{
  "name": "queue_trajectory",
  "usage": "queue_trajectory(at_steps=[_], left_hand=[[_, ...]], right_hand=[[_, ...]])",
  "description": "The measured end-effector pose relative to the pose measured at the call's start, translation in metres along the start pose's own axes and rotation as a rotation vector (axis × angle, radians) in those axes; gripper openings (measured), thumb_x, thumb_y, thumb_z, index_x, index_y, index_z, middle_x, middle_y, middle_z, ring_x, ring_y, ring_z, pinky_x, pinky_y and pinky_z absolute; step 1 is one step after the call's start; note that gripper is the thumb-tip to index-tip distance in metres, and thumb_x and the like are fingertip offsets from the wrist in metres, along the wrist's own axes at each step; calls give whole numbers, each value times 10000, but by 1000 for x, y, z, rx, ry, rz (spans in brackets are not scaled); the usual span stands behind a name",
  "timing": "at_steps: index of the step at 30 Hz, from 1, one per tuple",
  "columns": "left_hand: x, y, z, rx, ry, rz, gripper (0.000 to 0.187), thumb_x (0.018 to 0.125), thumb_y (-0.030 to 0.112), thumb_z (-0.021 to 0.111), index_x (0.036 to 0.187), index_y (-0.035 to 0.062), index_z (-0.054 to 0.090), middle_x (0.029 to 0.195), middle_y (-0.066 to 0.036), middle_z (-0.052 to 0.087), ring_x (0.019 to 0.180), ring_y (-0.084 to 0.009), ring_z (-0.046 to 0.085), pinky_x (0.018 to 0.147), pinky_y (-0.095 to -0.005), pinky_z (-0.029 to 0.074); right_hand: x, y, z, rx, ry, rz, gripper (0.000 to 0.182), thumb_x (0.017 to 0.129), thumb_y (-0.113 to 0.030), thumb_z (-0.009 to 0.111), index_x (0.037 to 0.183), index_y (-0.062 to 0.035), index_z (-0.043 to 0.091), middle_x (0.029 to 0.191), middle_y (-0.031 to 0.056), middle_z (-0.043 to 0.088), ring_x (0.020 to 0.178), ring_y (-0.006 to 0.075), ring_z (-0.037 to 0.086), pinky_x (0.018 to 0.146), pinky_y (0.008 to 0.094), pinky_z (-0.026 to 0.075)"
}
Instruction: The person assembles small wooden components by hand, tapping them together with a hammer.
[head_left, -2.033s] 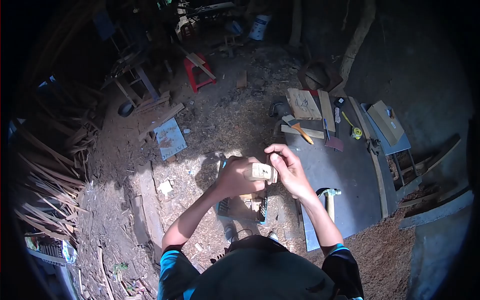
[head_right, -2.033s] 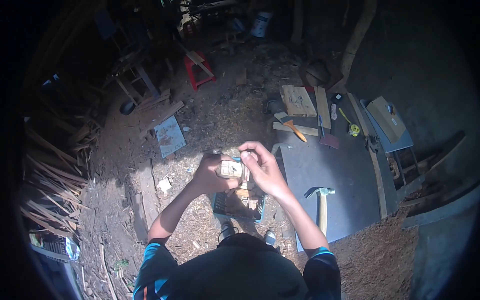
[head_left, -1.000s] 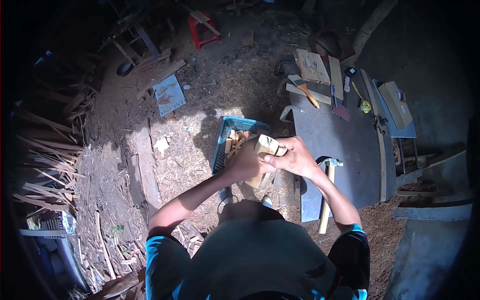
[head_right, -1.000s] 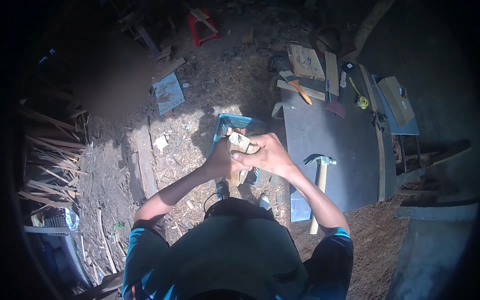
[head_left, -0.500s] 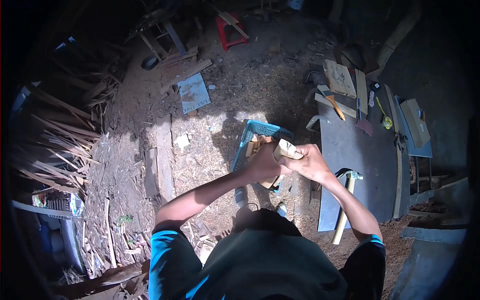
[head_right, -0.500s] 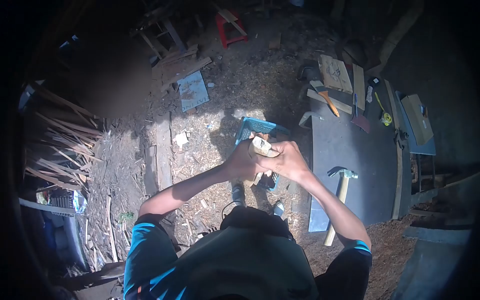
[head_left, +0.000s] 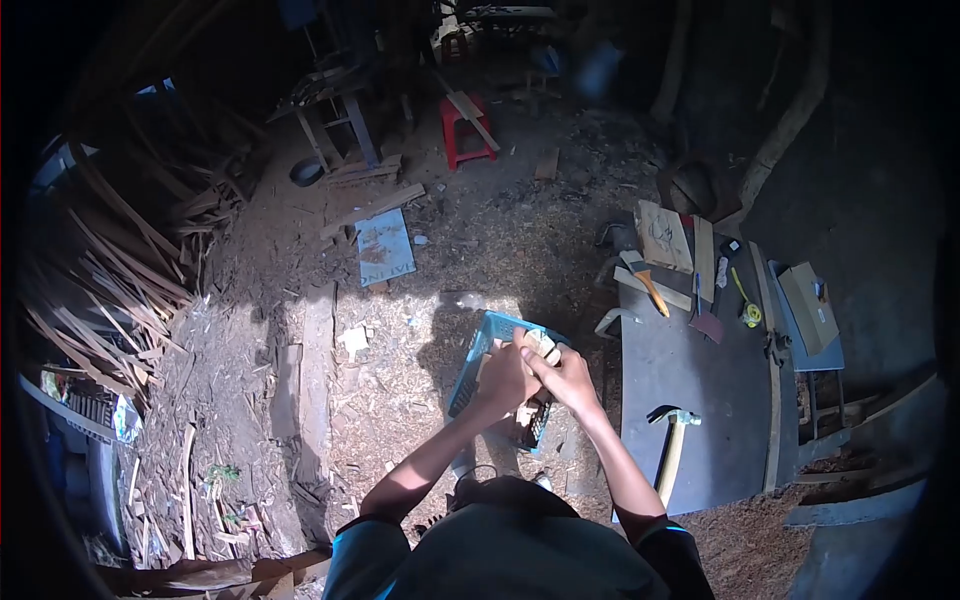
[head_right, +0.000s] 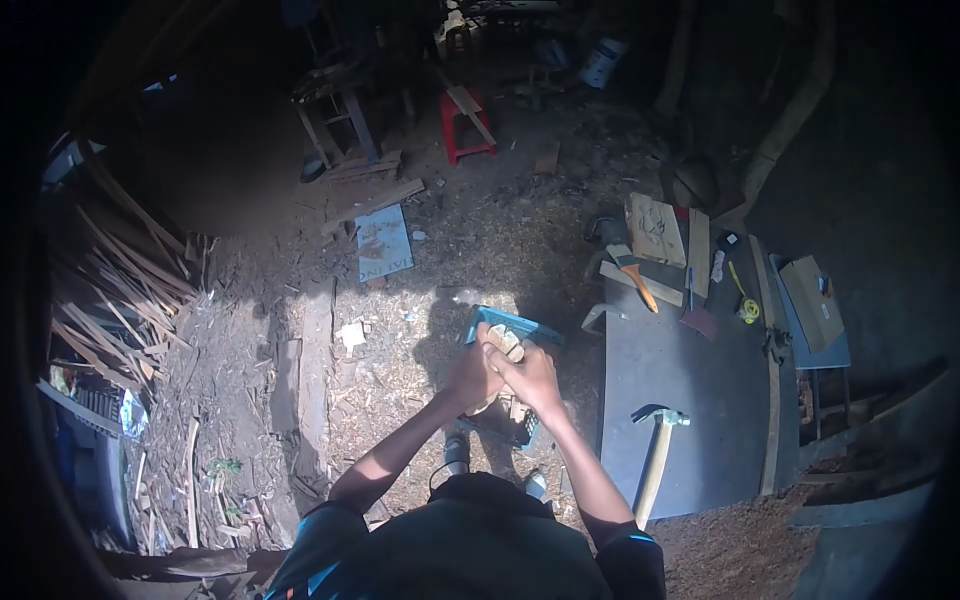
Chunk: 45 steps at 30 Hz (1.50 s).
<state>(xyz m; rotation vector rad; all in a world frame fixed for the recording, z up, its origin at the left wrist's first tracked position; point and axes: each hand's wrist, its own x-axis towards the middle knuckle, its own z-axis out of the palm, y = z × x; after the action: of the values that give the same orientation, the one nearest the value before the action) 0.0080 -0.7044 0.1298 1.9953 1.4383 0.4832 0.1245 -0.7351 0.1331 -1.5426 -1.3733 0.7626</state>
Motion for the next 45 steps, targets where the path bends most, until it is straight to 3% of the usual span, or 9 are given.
queue_trajectory(at_steps=[5, 8, 13, 23, 28, 33, 40, 42, 45], left_hand=[[-1, -6, -15, 173, -9, 67, 627, 709, 240, 645, 1229, 44, 355, 823, -184, 607, 791, -334, 609, 688, -427, 487], [-5, 7, -33, 209, -87, 72, 689, 688, 229, 637, 1283, 45, 342, 816, -173, 618, 773, -334, 618, 696, -425, 491], [-4, 6, -36, 135, -107, 85, 712, 633, 222, 627, 1272, 39, 372, 872, -187, 628, 830, -341, 616, 727, -414, 495], [9, -15, -31, -6, -208, 229, 807, 569, 264, 676, 1270, 3, 374, 931, -199, 620, 869, -331, 612, 766, -397, 489], [19, -22, -37, -103, -209, 439, 797, 555, 250, 680, 1249, -24, 399, 886, -174, 623, 818, -296, 619, 751, -363, 484], [22, 8, -67, -76, -393, 306, 769, 531, 237, 698, 1218, 14, 433, 929, -149, 610, 862, -240, 601, 780, -324, 463], [39, 16, -66, -210, -546, 367, 634, 566, 152, 713, 1149, 53, 482, 957, -77, 613, 873, -138, 573, 781, -285, 451], [42, 21, -65, -125, -523, 415, 606, 550, 148, 724, 1102, 50, 494, 933, -75, 615, 857, -142, 577, 764, -280, 449], [39, 31, -58, -90, -539, 359, 597, 586, 159, 715, 1117, 37, 472, 933, -82, 613, 846, -152, 584, 762, -294, 453]], right_hand=[[10, -13, -24, 507, -609, 494, 182, 783, -154, 569, 910, -38, 509, 680, -24, 469, 476, 14, 338, 393, 155, 243], [3, -12, -18, 525, -528, 414, 181, 754, -133, 548, 908, -48, 507, 690, -23, 468, 474, 19, 330, 387, 168, 243], [-8, -48, -24, 197, -336, 172, 266, 759, -141, 505, 890, 91, 496, 681, 145, 584, 520, 172, 588, 431, 291, 478], [-11, -45, -25, -26, -240, -8, 243, 748, -66, 507, 945, 74, 533, 721, 236, 606, 673, 337, 631, 618, 398, 487], [-13, -48, -22, 28, -187, -148, 215, 743, -72, 527, 871, 101, 521, 693, 226, 604, 630, 277, 632, 550, 358, 493], [-9, -41, -10, 110, -113, -154, 188, 765, -63, 513, 857, 100, 515, 675, 157, 601, 491, 169, 597, 417, 272, 486], [-3, -34, -16, 113, -67, -245, 196, 761, -31, 544, 912, 88, 509, 713, 156, 611, 520, 169, 611, 423, 268, 493], [-12, -50, -25, 195, -51, -72, 187, 730, -51, 555, 895, 35, 577, 805, 210, 617, 753, 294, 631, 666, 359, 479], [-11, -26, -20, 184, 14, -42, 213, 726, -71, 564, 883, 70, 534, 771, 197, 610, 711, 275, 639, 624, 347, 497]])
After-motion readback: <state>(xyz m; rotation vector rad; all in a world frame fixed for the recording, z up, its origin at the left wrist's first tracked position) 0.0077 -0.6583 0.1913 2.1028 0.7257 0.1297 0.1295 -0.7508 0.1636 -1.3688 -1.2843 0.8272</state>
